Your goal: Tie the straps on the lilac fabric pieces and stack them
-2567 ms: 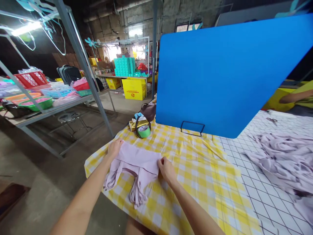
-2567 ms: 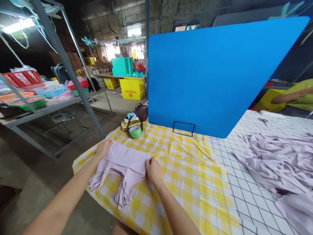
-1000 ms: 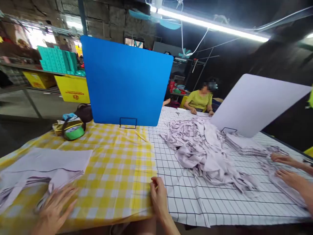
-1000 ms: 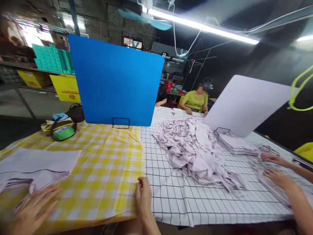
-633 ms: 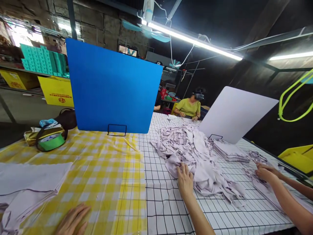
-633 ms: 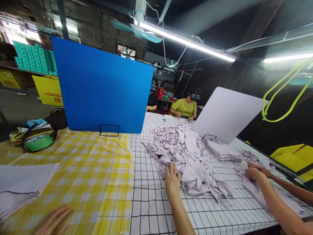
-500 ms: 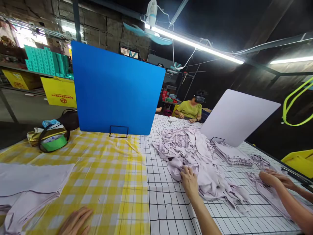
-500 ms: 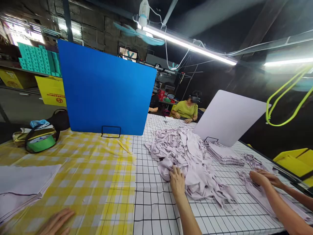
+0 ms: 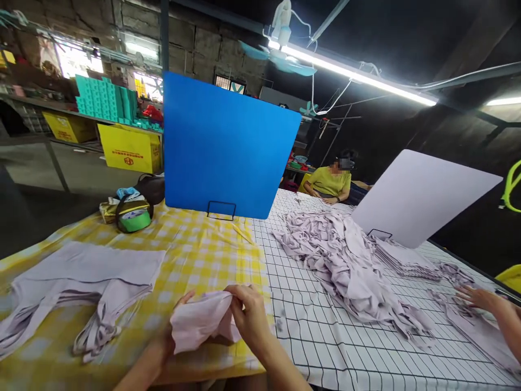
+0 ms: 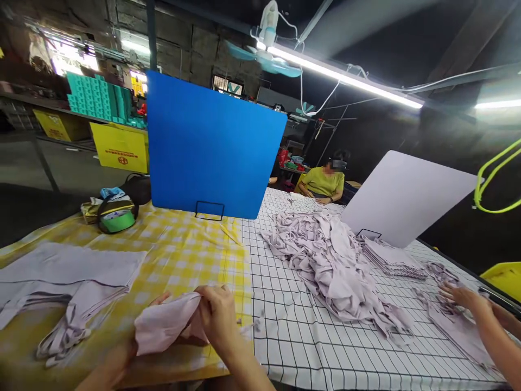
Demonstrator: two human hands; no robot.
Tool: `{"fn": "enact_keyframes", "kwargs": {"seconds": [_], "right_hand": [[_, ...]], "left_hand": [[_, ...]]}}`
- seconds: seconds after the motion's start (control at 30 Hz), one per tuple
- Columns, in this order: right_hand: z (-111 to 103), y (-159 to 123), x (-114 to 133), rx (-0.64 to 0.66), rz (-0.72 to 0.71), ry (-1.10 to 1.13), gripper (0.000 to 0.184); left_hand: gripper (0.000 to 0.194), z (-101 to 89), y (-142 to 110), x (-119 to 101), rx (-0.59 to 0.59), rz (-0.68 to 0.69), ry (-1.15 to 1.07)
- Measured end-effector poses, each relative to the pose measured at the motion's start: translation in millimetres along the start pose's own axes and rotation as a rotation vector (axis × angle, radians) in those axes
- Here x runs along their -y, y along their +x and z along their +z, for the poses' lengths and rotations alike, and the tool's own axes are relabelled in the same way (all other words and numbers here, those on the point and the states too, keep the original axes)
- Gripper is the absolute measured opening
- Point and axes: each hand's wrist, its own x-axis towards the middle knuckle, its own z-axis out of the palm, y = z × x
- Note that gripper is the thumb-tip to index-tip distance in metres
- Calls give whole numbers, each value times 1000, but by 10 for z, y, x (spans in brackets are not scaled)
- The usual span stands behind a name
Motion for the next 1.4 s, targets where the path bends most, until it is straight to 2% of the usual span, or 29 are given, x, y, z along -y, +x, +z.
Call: {"fn": "enact_keyframes", "kwargs": {"seconds": [0.1, 0.17, 0.23, 0.3, 0.4, 0.47, 0.53, 0.57, 0.63, 0.7, 0.8, 0.87, 0.93, 0.97, 1.03, 1.13, 1.2, 1.27, 1.33, 1.4], "right_hand": [[29, -10, 177, 16, 133, 220, 22], [1, 30, 252, 33, 256, 425, 18], [-56, 95, 319, 71, 349, 611, 18], [-134, 164, 388, 79, 389, 756, 19], [-256, 257, 472, -14, 411, 915, 18], [-297, 309, 478, -71, 472, 1015, 18], [-277, 349, 405, -71, 566, 1087, 20], [-242, 361, 330, -61, 606, 1092, 22], [-140, 351, 105, -25, 667, 954, 28], [-29, 287, -184, 10, 708, 696, 33], [89, 119, -582, 22, 742, 433, 31], [134, 23, -727, 2, 711, 330, 25], [174, -10, -747, 11, 638, 264, 18], [199, 3, -717, 53, 553, 220, 16], [263, 79, -608, 231, 277, 66, 23], [376, 242, -438, 622, -228, -222, 44], [444, 325, -385, 809, -403, -308, 46], [486, 371, -392, 890, -442, -341, 39], [484, 393, -440, 898, -412, -345, 29], [424, 417, -499, 884, -380, -330, 24]], "left_hand": [[42, -106, -116, -166, 144, -207, -216], [34, -159, -173, -311, 213, -227, -270], [27, -225, -180, -487, 253, -155, -259], [23, -334, -147, -699, 219, -72, -227], [24, -556, -57, -1083, 169, 46, -180], [24, -670, 37, -1337, 220, 103, -124], [27, -699, 178, -1509, 242, 183, -38], [29, -678, 263, -1542, 235, 216, 24], [33, -587, 438, -1479, 168, 246, 209], [32, -483, 570, -1267, 80, 208, 437], [37, -423, 618, -836, 52, 188, 641], [36, -474, 559, -602, 94, 200, 700], [29, -578, 463, -472, 214, 206, 744], [26, -640, 409, -449, 286, 218, 763], [22, -759, 295, -462, 435, 263, 779], [15, -888, 111, -525, 609, 338, 754], [19, -922, -17, -520, 711, 375, 762], [27, -919, -124, -460, 752, 413, 806], [31, -895, -185, -371, 725, 428, 840], [25, -874, -187, -293, 675, 409, 825]]}}
